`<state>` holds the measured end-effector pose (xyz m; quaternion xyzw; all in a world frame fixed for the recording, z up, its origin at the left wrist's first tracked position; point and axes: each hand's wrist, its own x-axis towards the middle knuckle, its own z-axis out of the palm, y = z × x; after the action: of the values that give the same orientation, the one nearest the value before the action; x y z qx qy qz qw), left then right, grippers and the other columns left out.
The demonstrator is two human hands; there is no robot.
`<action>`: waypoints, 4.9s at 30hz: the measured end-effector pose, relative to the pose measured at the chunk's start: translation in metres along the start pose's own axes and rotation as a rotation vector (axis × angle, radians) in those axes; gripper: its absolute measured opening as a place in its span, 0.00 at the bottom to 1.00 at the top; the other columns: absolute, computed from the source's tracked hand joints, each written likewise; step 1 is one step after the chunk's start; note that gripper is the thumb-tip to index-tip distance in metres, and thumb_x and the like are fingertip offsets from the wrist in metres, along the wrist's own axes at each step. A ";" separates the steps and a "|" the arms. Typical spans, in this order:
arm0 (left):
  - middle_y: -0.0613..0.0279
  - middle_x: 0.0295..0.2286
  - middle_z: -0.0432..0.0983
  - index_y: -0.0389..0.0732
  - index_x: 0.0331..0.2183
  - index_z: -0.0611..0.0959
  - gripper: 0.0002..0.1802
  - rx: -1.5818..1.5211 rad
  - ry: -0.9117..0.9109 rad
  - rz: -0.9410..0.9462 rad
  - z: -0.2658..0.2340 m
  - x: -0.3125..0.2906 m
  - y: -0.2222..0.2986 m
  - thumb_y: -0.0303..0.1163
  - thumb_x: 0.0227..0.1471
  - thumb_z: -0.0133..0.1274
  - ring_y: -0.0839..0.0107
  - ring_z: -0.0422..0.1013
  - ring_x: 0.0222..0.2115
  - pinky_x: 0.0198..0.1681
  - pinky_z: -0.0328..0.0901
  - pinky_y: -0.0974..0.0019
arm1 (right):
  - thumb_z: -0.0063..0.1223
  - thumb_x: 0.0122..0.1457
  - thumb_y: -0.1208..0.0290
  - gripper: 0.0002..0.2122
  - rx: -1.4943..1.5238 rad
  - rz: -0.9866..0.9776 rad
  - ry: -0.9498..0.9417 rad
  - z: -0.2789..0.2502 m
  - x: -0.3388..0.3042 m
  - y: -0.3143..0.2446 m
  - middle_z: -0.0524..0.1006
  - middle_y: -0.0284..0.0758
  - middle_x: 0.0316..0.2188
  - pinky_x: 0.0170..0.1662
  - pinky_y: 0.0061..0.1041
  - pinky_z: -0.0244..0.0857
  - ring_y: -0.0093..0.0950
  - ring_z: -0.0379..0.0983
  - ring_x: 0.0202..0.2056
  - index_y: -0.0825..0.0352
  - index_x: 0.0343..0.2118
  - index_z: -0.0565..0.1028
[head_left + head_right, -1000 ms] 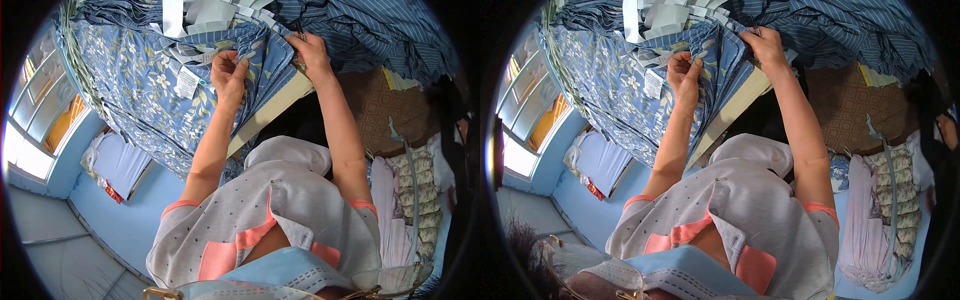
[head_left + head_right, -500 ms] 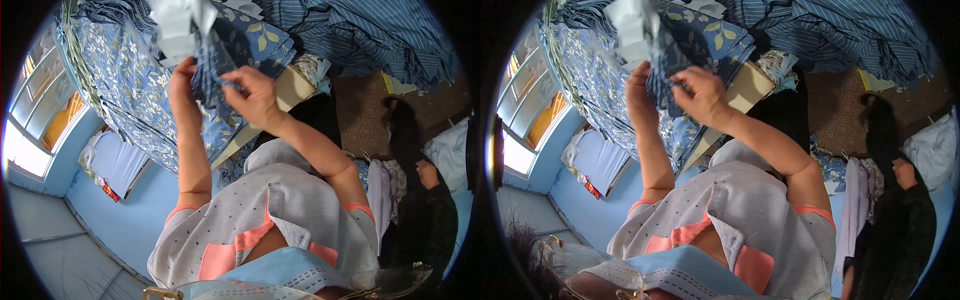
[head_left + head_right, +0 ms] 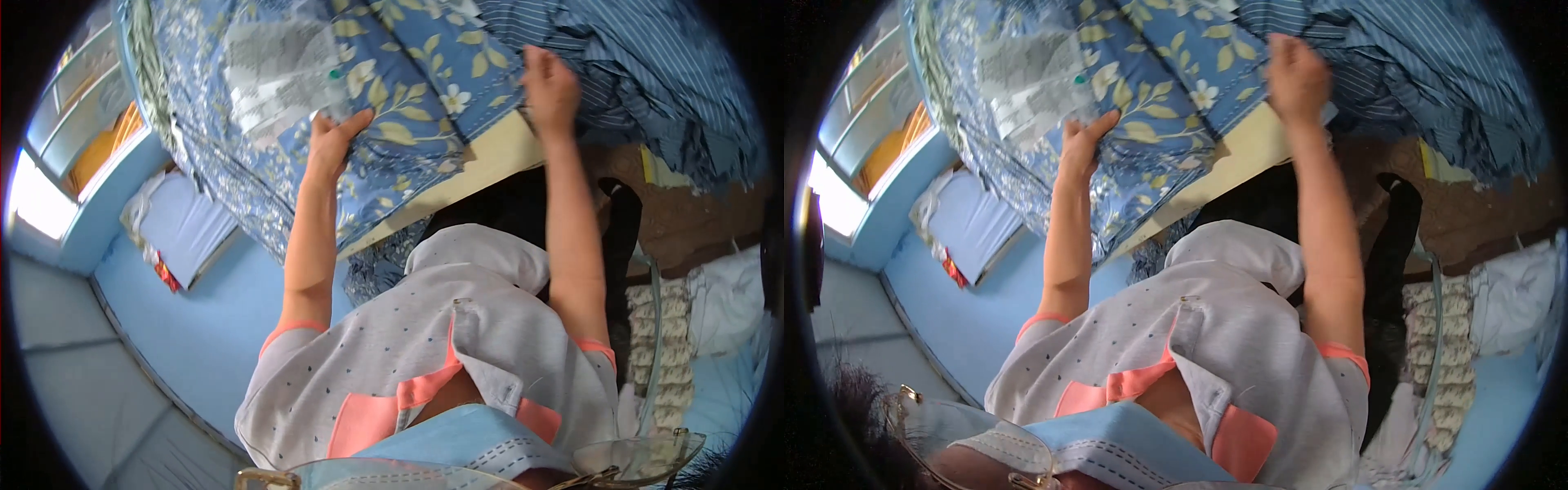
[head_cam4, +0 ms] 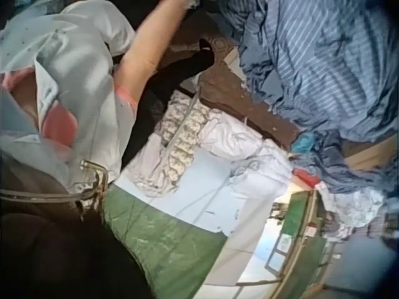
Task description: Straightening and arranging a duvet cover on a bed.
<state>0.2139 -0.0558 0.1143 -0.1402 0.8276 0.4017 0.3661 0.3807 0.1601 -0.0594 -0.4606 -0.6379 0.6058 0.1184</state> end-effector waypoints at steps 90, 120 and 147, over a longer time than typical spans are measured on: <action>0.56 0.62 0.58 0.40 0.64 0.60 0.44 0.495 0.743 0.881 0.103 0.093 -0.075 0.48 0.52 0.55 0.55 0.50 0.64 0.66 0.40 0.46 | 0.41 0.70 0.55 0.20 0.488 0.174 0.040 -0.145 -0.059 -0.071 0.73 0.28 0.24 0.17 0.14 0.49 0.11 0.59 0.18 0.69 0.51 0.69; 0.58 0.58 0.67 0.39 0.61 0.66 0.42 0.493 0.750 0.952 0.109 0.088 -0.073 0.55 0.51 0.53 0.57 0.55 0.62 0.65 0.42 0.46 | 0.52 0.66 0.60 0.14 -0.021 -0.287 0.237 -0.265 0.008 -0.226 0.72 0.26 0.23 0.16 0.11 0.50 0.11 0.60 0.18 0.67 0.44 0.75; 0.49 0.52 0.73 0.33 0.57 0.68 0.40 0.018 0.633 0.943 0.081 0.061 -0.060 0.45 0.48 0.57 0.52 0.63 0.58 0.63 0.50 0.48 | 0.56 0.62 0.68 0.09 -0.549 -0.615 -0.292 0.009 0.170 -0.326 0.73 0.25 0.22 0.25 0.16 0.55 0.13 0.62 0.23 0.68 0.39 0.79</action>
<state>0.2435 -0.0283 0.0032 0.1342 0.8733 0.4532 -0.1177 0.1369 0.3298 0.1569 -0.1732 -0.8927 0.4092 0.0753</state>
